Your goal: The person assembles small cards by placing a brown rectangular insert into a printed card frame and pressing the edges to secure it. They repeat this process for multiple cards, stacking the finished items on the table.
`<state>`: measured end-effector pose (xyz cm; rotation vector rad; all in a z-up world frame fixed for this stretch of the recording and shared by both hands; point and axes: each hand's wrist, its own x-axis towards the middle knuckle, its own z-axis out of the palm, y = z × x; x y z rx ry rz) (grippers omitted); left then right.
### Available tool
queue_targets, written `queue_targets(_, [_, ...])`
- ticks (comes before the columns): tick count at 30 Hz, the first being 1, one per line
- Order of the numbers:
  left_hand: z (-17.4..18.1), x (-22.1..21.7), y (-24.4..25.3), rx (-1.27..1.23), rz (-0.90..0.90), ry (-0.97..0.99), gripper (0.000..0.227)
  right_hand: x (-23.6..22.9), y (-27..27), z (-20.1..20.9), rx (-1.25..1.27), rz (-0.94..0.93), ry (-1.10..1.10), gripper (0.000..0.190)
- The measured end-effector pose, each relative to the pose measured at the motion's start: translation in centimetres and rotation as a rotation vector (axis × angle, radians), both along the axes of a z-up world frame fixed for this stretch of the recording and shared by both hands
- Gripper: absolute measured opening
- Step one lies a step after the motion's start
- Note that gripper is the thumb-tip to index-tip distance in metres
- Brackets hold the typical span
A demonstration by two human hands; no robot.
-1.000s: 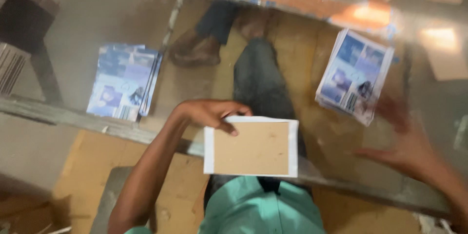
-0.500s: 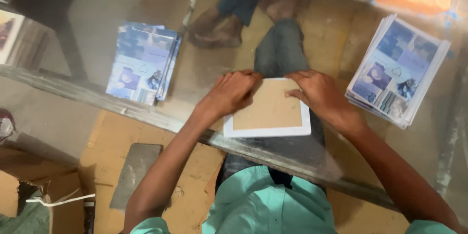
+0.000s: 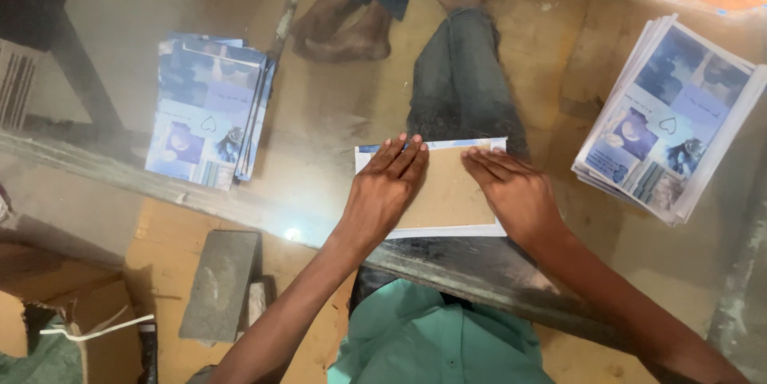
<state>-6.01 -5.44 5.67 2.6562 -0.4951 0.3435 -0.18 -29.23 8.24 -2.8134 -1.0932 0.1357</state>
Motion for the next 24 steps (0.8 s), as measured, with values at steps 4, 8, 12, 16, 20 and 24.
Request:
queue_targets(4, [-0.4,0.0,-0.3,-0.060,0.032,0.000,0.041,-0.4,3.2,0.8,0.305,0.101,0.006,0.055])
queue_targets(8, [0.7,-0.8,-0.5,-0.027,0.045,0.006,0.044,-1.9,4.4,0.1,0.235,0.112,-0.070,0.055])
queue_targets(12, [1.8,-1.5,-0.9,-0.006,0.038,0.039,0.044,-3.0,4.2,-0.1,0.205,0.057,-0.066,0.051])
queue_targets(16, [1.7,-1.3,-1.1,-0.095,0.066,0.019,0.043,-2.3,4.3,0.5,0.161,0.003,0.050,0.062])
queue_targets(20, [1.5,-1.5,-0.8,-0.110,0.079,0.035,0.041,-2.2,3.1,0.7,0.046,0.045,-0.063,0.081])
queue_targets(24, [2.4,-0.9,-1.5,-0.050,0.127,0.119,0.042,-2.6,1.3,1.6,0.073,-0.141,-0.142,0.102])
